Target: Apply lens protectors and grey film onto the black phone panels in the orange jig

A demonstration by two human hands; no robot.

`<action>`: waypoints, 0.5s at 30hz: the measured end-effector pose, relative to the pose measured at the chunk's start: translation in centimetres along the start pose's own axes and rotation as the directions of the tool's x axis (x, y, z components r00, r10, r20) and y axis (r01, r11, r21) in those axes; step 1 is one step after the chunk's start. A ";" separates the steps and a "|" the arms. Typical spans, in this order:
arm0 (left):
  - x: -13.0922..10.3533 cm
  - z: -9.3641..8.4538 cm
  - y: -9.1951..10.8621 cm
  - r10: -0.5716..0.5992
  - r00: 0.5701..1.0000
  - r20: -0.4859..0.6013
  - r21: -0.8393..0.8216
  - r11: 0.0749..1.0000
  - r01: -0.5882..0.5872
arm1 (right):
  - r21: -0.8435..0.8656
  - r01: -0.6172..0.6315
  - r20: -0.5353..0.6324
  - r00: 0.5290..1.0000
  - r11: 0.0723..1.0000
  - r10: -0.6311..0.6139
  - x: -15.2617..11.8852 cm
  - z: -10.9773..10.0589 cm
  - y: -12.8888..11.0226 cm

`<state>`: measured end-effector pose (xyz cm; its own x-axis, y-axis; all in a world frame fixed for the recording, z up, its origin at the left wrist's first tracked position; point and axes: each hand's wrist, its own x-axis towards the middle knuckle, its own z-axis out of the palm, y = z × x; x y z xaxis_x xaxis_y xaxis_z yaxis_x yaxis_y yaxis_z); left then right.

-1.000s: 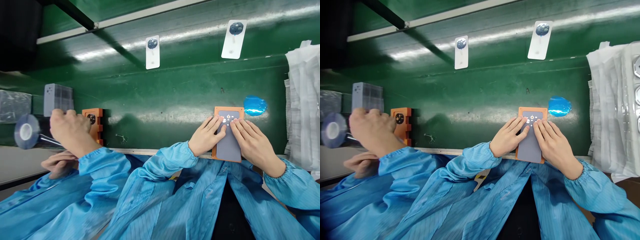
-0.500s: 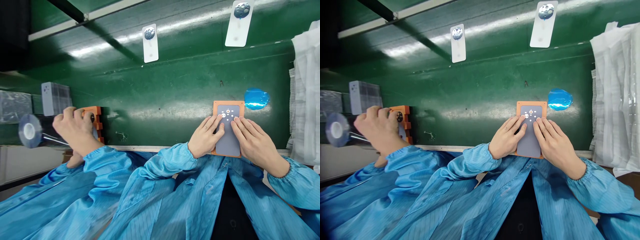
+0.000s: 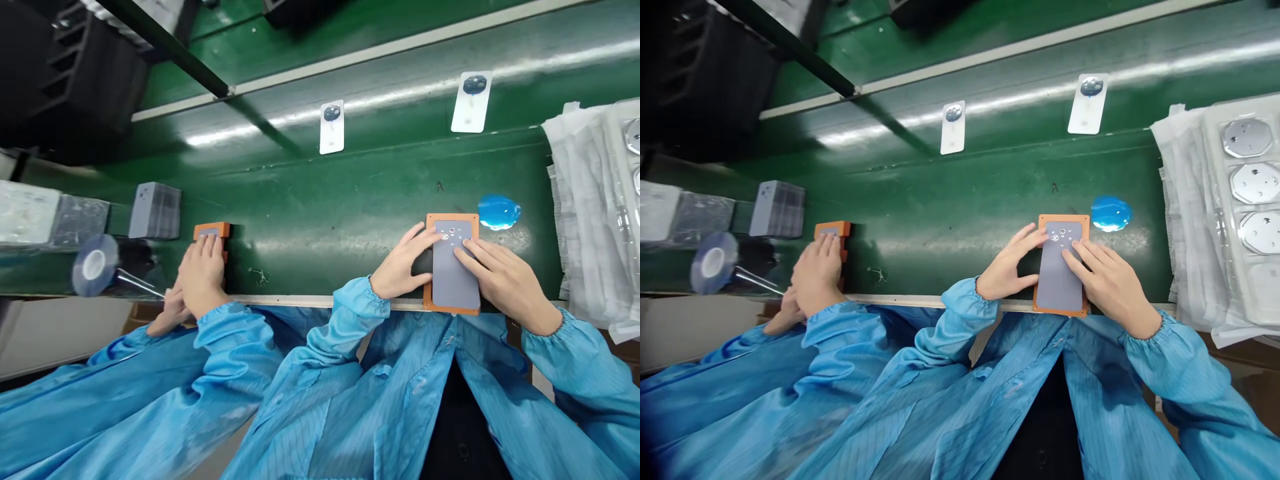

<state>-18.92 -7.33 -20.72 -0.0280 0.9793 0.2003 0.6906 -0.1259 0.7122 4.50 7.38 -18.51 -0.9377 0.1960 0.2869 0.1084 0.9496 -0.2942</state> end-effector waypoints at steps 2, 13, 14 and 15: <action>0.8 0.6 0.6 -0.100 0.981 -0.168 -0.132 0.988 0.078 | 0.243 -0.050 -0.126 0.989 0.969 0.083 -0.1 -0.6 -0.1; 5.8 4.6 9.3 -0.173 0.740 -0.650 -0.425 0.890 -0.166 | 0.988 0.011 -0.080 0.890 0.155 0.449 -0.4 5.0 0.8; 6.0 4.6 9.9 -0.144 0.722 -0.677 -0.394 0.899 -0.190 | 0.992 0.050 -0.095 0.894 0.113 0.437 -0.6 5.2 0.9; 6.1 4.6 10.4 -0.116 0.706 -0.698 -0.368 0.905 -0.215 | 0.994 0.088 -0.109 0.899 0.069 0.425 -0.7 5.3 1.0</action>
<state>-8.63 -1.95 -15.18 -0.6047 0.5960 0.5282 0.3649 -0.3822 0.8490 3.53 6.84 -23.85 -0.7610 0.6059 0.2319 -0.4028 -0.1610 -0.9010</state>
